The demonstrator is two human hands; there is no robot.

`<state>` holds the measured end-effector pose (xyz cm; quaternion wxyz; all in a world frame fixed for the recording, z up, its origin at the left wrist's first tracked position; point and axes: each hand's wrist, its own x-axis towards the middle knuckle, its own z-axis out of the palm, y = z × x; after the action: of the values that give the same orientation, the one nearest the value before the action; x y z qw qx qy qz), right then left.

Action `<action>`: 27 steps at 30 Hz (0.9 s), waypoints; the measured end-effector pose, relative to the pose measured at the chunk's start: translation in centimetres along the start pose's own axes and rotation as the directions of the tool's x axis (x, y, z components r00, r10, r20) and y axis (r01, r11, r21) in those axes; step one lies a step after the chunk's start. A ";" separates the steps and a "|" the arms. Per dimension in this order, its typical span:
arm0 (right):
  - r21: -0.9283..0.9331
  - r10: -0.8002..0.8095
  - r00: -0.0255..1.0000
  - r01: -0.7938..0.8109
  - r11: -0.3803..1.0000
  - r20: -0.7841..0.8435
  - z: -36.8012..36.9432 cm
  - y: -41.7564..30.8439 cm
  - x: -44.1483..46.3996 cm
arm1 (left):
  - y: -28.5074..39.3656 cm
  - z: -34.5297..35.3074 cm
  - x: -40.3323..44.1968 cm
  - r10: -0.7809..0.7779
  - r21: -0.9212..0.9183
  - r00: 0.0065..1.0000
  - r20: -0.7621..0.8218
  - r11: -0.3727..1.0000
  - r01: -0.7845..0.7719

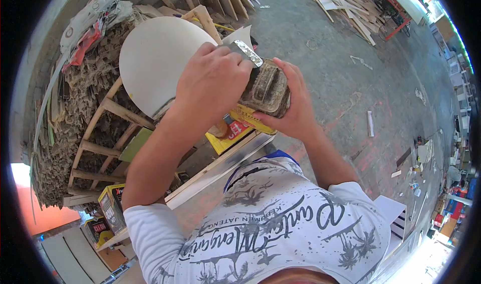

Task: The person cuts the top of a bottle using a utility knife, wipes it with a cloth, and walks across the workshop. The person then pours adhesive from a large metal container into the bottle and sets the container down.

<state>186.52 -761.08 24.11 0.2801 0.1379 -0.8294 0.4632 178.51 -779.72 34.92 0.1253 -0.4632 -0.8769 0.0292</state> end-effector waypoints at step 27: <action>0.061 -0.007 1.000 0.006 0.998 0.006 1.1 1.9 -0.9 | -10.1 10.6 -4.7 -0.438 -0.936 0.848 0.297 0.043 0.350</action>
<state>185.92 -761.04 21.84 0.2749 0.1505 -0.8154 0.4868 170.32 -788.68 25.48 -0.1658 -0.1752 -0.7731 -0.5866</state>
